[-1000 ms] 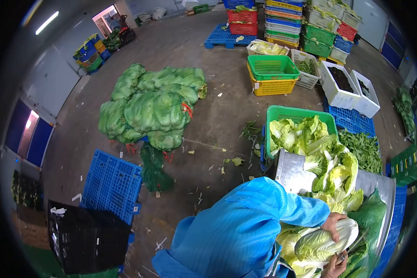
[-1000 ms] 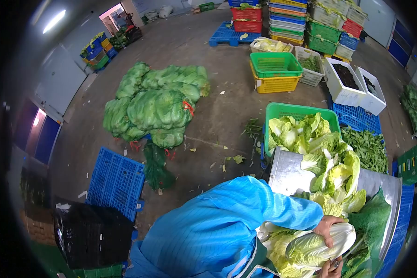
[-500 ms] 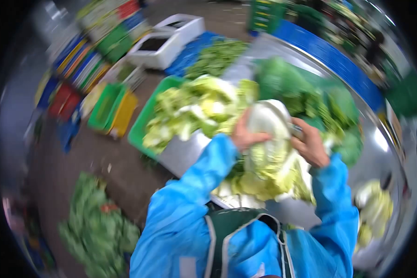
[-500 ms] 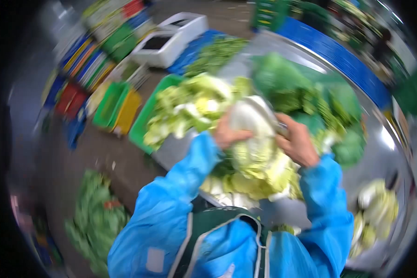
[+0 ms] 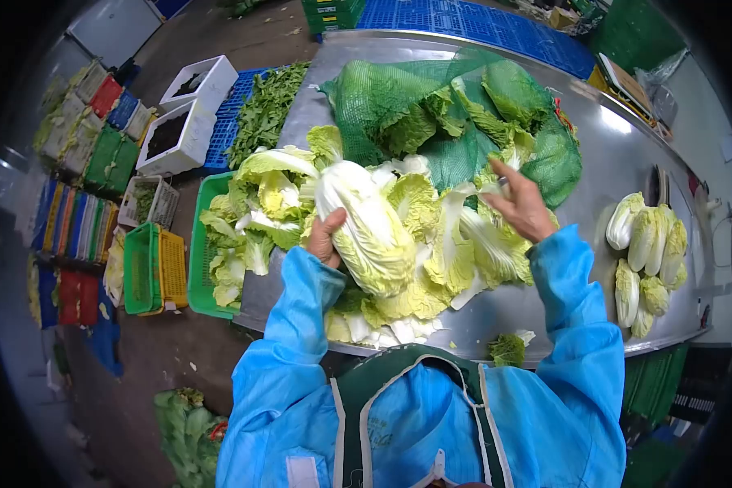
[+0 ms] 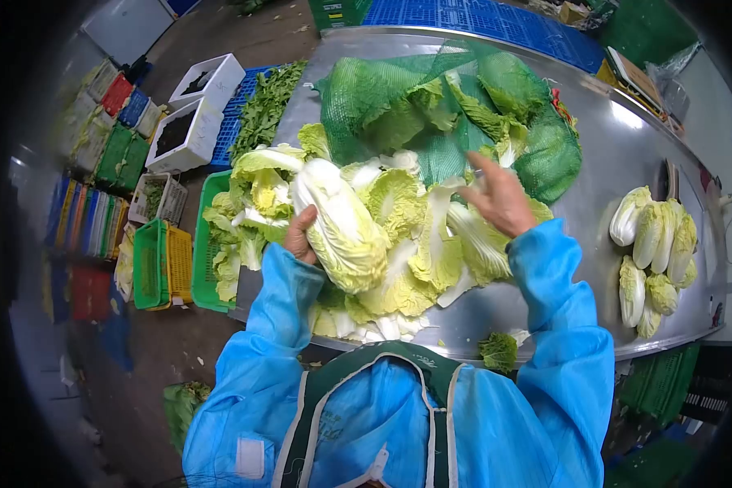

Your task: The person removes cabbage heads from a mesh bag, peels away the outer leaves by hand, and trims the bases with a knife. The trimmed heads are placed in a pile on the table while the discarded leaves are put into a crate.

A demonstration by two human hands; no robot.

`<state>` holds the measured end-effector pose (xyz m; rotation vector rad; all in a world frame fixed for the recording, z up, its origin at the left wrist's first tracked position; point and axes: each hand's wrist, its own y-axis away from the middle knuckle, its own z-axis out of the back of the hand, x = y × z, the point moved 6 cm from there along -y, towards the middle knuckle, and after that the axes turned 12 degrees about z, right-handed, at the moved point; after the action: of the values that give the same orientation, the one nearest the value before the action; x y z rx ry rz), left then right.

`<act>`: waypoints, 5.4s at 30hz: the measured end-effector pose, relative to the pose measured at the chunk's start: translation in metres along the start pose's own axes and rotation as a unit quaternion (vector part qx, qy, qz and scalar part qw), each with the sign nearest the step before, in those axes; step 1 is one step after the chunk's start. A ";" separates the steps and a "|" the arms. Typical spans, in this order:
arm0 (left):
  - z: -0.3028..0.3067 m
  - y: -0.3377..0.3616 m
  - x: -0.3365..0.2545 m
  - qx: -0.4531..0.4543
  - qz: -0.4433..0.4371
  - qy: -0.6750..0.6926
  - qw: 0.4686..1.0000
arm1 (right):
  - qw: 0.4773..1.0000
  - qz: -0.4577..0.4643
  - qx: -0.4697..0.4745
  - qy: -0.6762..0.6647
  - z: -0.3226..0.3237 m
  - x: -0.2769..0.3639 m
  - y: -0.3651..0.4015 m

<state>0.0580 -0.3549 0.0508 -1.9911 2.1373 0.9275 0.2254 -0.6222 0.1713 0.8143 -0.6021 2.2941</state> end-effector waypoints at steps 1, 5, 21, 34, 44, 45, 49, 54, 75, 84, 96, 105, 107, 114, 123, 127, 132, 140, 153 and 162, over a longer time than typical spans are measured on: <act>-0.010 0.001 0.008 0.030 0.045 0.010 0.998 | 0.996 0.052 -0.010 -0.072 -0.014 0.024 -0.001; -0.066 0.010 0.061 0.163 0.244 0.064 0.954 | 0.959 0.201 0.079 -0.184 -0.059 0.082 -0.019; -0.101 0.023 0.151 0.465 0.407 0.241 0.748 | 0.927 -0.267 -0.121 -0.233 -0.059 -0.081 0.087; -0.122 -0.088 0.219 0.059 0.132 -0.287 0.947 | 0.756 -0.212 -0.280 -0.552 -0.047 -0.057 0.225; -0.224 -0.122 0.357 0.281 0.052 -0.633 0.720 | 0.442 -0.149 -0.622 -0.629 0.046 -0.185 0.415; -0.216 -0.127 0.362 0.313 -0.027 -0.702 0.639 | 0.432 -0.139 -0.671 -0.587 0.063 -0.205 0.453; -0.145 -0.144 0.358 0.280 -0.127 -0.839 0.450 | 0.529 -0.078 -0.665 -0.522 0.153 -0.242 0.549; -0.127 -0.112 0.342 0.275 -0.078 -0.891 0.352 | 0.510 -0.080 -0.743 -0.426 0.234 -0.282 0.610; -0.248 -0.172 0.380 0.242 0.349 0.079 0.902 | 0.692 -0.285 -0.522 -0.409 0.060 -0.201 0.335; -0.239 -0.158 0.307 0.158 0.108 -0.304 0.933 | 0.898 -0.192 -0.329 -0.221 0.098 -0.135 0.214; -0.212 -0.157 0.262 0.223 0.252 -0.509 0.792 | 0.991 -0.060 -0.095 0.069 0.178 -0.139 0.210; -0.190 -0.092 0.261 0.259 0.438 -0.196 0.838 | 0.944 -0.141 -0.295 -0.045 0.089 -0.225 0.298; -0.201 -0.117 0.289 0.174 0.382 -0.160 0.893 | 0.781 -0.287 -0.292 -0.471 0.052 -0.180 0.298; -0.275 -0.146 0.440 0.189 0.411 -0.191 0.871 | 0.707 -0.244 -0.518 -0.416 0.075 -0.174 0.358; -0.342 -0.133 0.489 0.412 0.339 -0.488 0.691 | 0.411 -0.151 -0.764 -0.475 0.174 -0.283 0.549; -0.239 -0.171 0.436 0.288 0.331 -0.542 0.717 | 0.527 -0.288 -0.782 -0.169 0.276 -0.346 0.643; -0.168 -0.179 0.359 0.185 0.276 -0.599 0.729 | 0.481 -0.458 -0.745 -0.069 0.326 -0.364 0.642; -0.197 -0.180 0.290 0.146 -0.224 -0.789 0.553 | 0.577 -0.251 -0.768 -0.122 0.250 -0.312 0.482; -0.073 -0.068 0.280 0.159 -0.028 -0.937 0.309 | 0.813 -0.226 -0.267 -0.465 0.074 -0.224 0.076; 0.057 -0.020 0.131 0.050 0.219 -0.961 0.163 | 0.897 -0.128 -0.382 -0.182 0.000 -0.295 -0.031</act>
<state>0.0369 -0.4434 -0.0610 0.7737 0.5328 1.4738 0.4284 -0.7193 -0.0227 0.8479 -1.3591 1.4636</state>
